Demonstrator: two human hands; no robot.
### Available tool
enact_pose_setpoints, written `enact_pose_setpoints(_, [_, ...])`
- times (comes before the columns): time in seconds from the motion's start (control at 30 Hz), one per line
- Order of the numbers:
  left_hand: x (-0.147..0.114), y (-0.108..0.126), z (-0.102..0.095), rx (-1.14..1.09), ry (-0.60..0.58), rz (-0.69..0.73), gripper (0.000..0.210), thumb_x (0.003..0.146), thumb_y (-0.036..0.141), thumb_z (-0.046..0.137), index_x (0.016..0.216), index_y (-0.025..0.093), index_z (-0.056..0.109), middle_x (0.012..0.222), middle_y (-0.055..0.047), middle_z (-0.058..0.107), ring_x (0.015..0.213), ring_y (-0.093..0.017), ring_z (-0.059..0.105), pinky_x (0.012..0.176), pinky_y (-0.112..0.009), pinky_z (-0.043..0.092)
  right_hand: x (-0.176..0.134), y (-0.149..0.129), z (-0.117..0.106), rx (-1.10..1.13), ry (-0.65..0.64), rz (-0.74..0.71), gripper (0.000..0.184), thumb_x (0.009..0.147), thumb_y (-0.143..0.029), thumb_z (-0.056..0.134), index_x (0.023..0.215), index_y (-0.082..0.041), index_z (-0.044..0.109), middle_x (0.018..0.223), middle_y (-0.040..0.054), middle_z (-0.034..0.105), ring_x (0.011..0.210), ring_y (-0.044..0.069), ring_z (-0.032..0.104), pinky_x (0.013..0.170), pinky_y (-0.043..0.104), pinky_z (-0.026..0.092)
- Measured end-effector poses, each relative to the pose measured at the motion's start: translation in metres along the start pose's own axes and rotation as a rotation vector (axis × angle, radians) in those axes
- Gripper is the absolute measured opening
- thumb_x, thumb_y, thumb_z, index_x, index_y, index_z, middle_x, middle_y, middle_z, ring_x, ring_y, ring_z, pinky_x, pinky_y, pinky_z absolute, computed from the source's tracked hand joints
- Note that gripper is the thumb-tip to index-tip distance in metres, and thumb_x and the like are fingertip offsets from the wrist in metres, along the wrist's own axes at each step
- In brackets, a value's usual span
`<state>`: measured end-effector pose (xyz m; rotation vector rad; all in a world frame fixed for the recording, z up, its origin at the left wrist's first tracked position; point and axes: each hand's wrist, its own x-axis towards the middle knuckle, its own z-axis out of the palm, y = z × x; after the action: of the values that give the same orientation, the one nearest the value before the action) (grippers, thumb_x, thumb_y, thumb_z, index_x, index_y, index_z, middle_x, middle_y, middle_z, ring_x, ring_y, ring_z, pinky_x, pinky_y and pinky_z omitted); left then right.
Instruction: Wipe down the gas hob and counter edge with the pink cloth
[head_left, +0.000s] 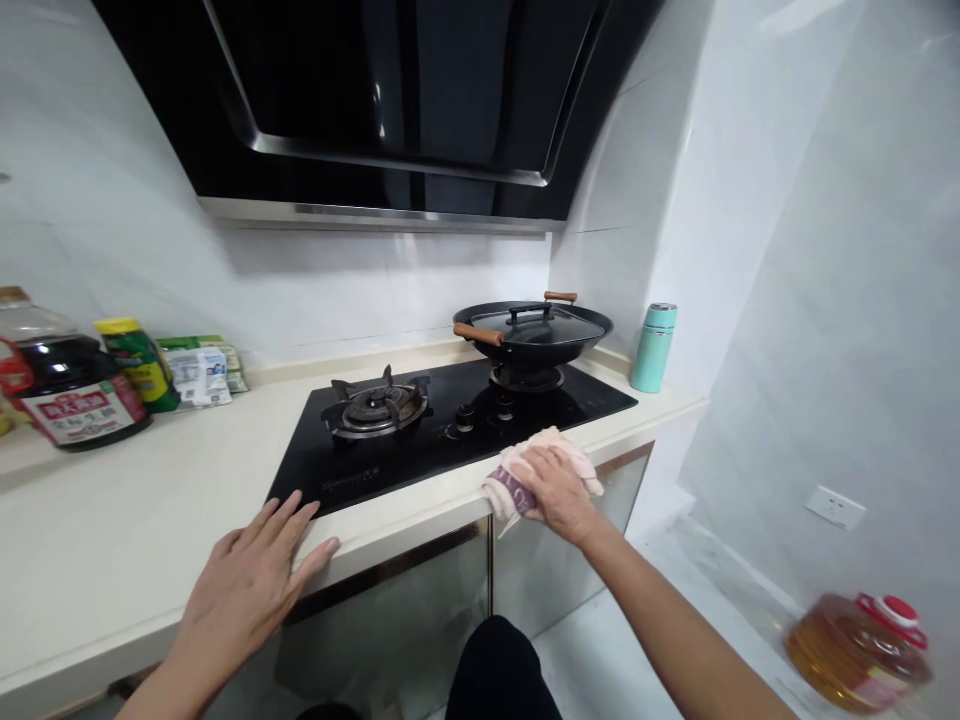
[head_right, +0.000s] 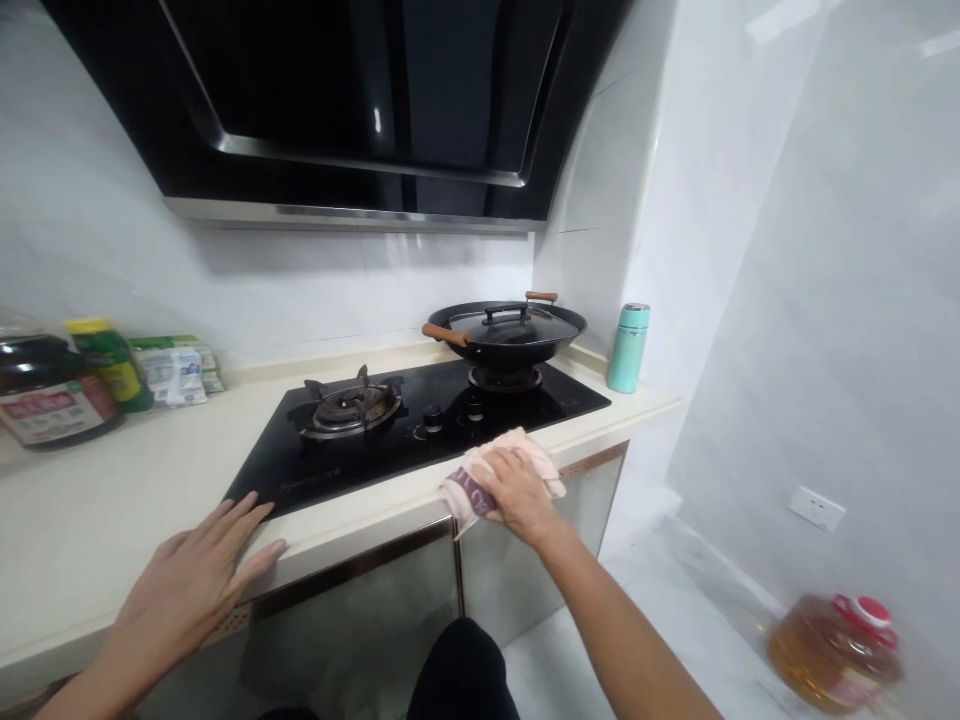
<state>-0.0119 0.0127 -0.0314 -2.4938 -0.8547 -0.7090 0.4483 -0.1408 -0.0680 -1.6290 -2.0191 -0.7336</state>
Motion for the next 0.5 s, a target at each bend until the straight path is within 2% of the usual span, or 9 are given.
enact_pose_setpoints(0.13, [-0.003, -0.002, 0.005, 0.08, -0.066, 0.069, 0.047, 0.097, 0.027, 0.033, 0.12, 0.035, 0.074, 0.144, -0.008, 0.065, 0.139, -0.039, 0.053, 0.092, -0.054, 0.051, -0.036, 0.077, 0.0, -0.077, 0.014, 0.158, 0.074, 0.074, -0.037, 0.085, 0.139, -0.022, 0.054, 0.14, 0.0159, 0.055, 0.133, 0.034, 0.045, 0.116, 0.054, 0.027])
enact_pose_setpoints(0.23, [0.0, 0.002, 0.007, 0.117, -0.06, 0.032, 0.046, 0.098, 0.034, 0.034, 0.123, 0.03, 0.072, 0.143, -0.012, 0.065, 0.135, -0.04, 0.055, 0.09, -0.054, 0.052, -0.059, 0.131, -0.009, -0.185, -0.018, 0.332, 0.068, 0.074, -0.04, 0.082, 0.134, -0.02, 0.055, 0.14, 0.0174, 0.054, 0.134, 0.034, 0.044, 0.117, 0.056, 0.022])
enact_pose_setpoints(0.3, [0.002, 0.006, 0.007, 0.119, -0.037, -0.008, 0.047, 0.098, 0.041, 0.036, 0.123, 0.026, 0.072, 0.142, -0.015, 0.065, 0.133, -0.041, 0.056, 0.089, -0.054, 0.052, -0.069, 0.157, -0.021, -0.233, -0.062, 0.47, 0.068, 0.074, -0.038, 0.081, 0.134, -0.02, 0.053, 0.143, 0.0185, 0.052, 0.135, 0.034, 0.042, 0.116, 0.058, 0.021])
enact_pose_setpoints(0.4, [0.007, 0.013, 0.006, 0.132, -0.028, -0.019, 0.048, 0.098, 0.042, 0.034, 0.122, 0.023, 0.071, 0.141, -0.018, 0.065, 0.133, -0.042, 0.054, 0.086, -0.054, 0.052, -0.068, 0.169, -0.038, -0.251, -0.137, 0.602, 0.069, 0.074, -0.032, 0.08, 0.135, -0.019, 0.051, 0.144, 0.0198, 0.049, 0.135, 0.036, 0.041, 0.11, 0.062, 0.025])
enact_pose_setpoints(0.5, [0.013, 0.021, 0.002, 0.139, -0.051, -0.047, 0.048, 0.097, 0.043, 0.036, 0.123, 0.022, 0.07, 0.14, -0.018, 0.065, 0.133, -0.042, 0.053, 0.085, -0.052, 0.052, -0.053, 0.141, -0.042, -0.246, -0.175, 0.575, 0.066, 0.072, -0.025, 0.081, 0.131, -0.018, 0.054, 0.141, 0.0198, 0.052, 0.133, 0.038, 0.041, 0.108, 0.064, 0.028])
